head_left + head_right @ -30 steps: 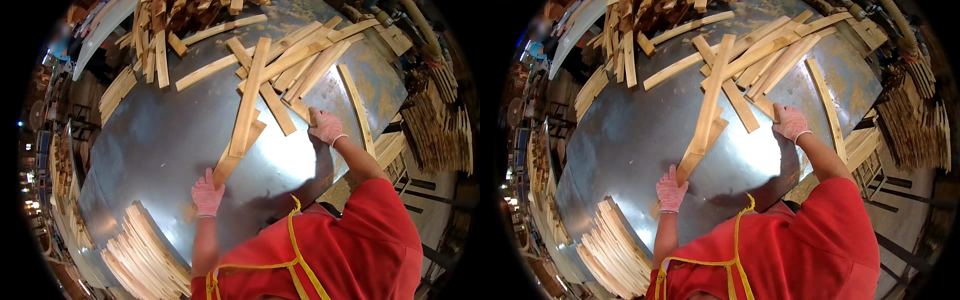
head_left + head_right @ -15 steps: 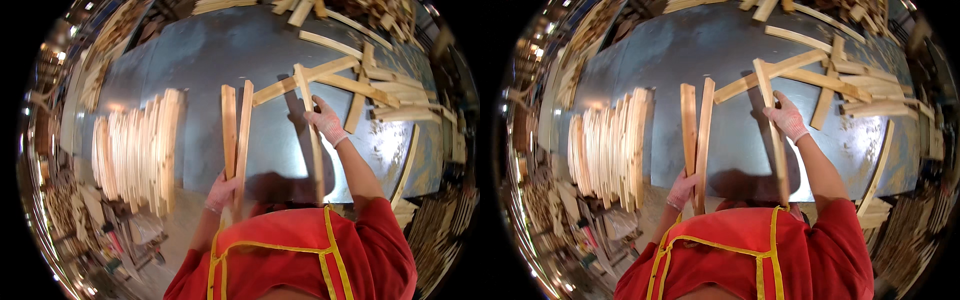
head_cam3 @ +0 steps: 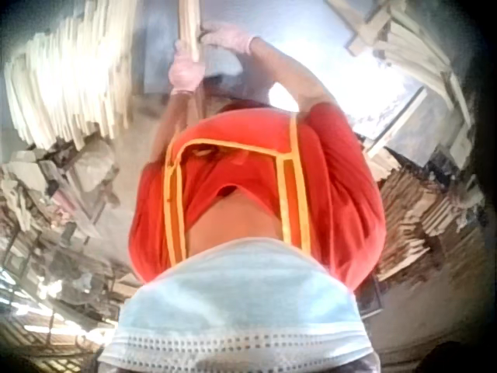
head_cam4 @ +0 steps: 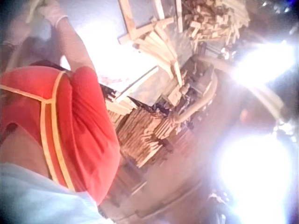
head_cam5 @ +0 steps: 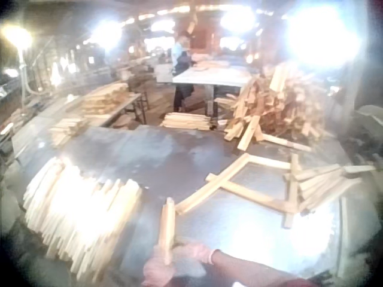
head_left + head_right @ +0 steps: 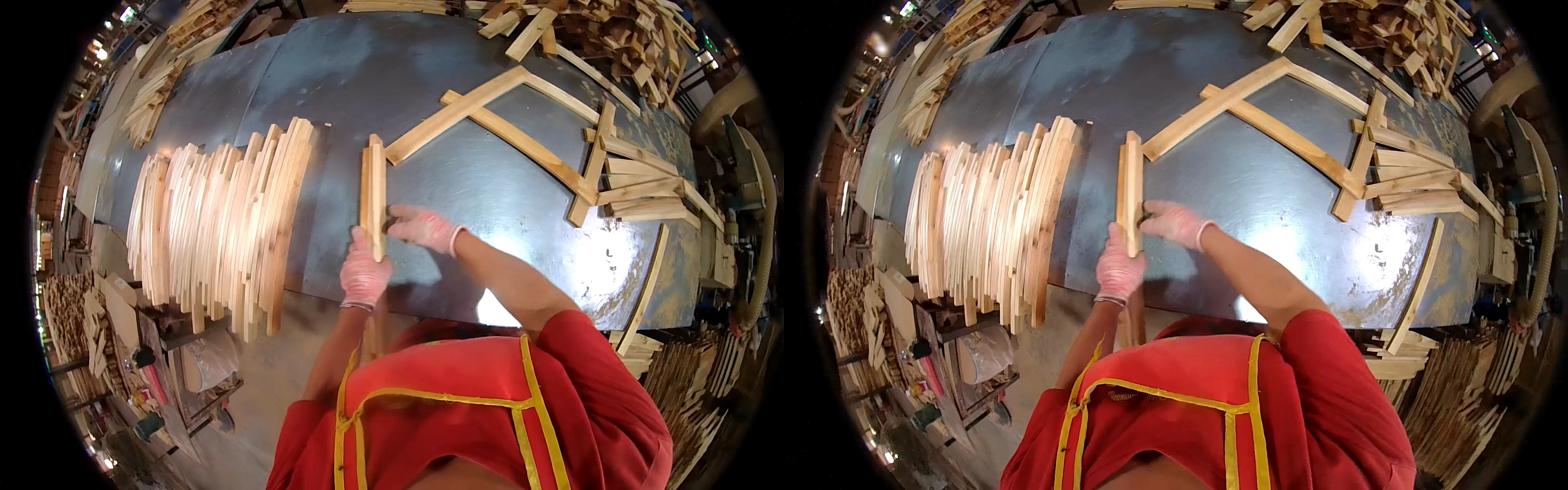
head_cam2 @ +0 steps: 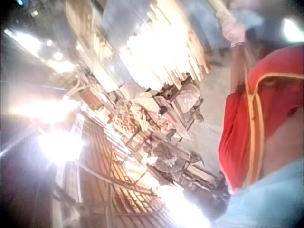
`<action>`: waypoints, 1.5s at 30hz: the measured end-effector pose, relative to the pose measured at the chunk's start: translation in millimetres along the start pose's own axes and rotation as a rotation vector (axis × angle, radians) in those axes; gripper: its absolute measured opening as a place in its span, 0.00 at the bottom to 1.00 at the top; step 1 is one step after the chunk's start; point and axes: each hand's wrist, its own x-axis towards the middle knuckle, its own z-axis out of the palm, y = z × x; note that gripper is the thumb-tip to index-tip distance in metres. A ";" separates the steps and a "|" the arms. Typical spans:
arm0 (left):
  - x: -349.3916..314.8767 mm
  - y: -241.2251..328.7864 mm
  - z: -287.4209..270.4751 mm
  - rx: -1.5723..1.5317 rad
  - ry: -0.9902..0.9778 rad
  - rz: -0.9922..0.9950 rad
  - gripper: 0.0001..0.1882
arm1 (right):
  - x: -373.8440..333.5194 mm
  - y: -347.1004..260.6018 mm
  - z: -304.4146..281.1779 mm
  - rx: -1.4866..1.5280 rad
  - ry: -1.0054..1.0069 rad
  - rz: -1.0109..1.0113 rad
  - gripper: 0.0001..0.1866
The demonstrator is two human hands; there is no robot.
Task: The person picks up wooden planks from a scattered pile on a metal table and arranges them into a neat stack. The person repeatedly selects planks, aligns them, and places them onto the growing stack, clearing the table surface.
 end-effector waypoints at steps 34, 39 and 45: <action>-68.0 55.5 38.0 -0.416 -0.403 0.033 0.48 | -84.2 33.3 -40.1 -0.043 0.021 0.293 0.28; -106.8 -11.2 12.2 -0.448 -0.337 -0.109 0.52 | -28.1 -11.1 10.2 0.242 0.042 0.266 0.32; -110.6 -98.5 -3.3 -0.606 -0.090 -0.169 0.48 | 70.4 -13.7 94.1 0.131 0.027 0.228 0.26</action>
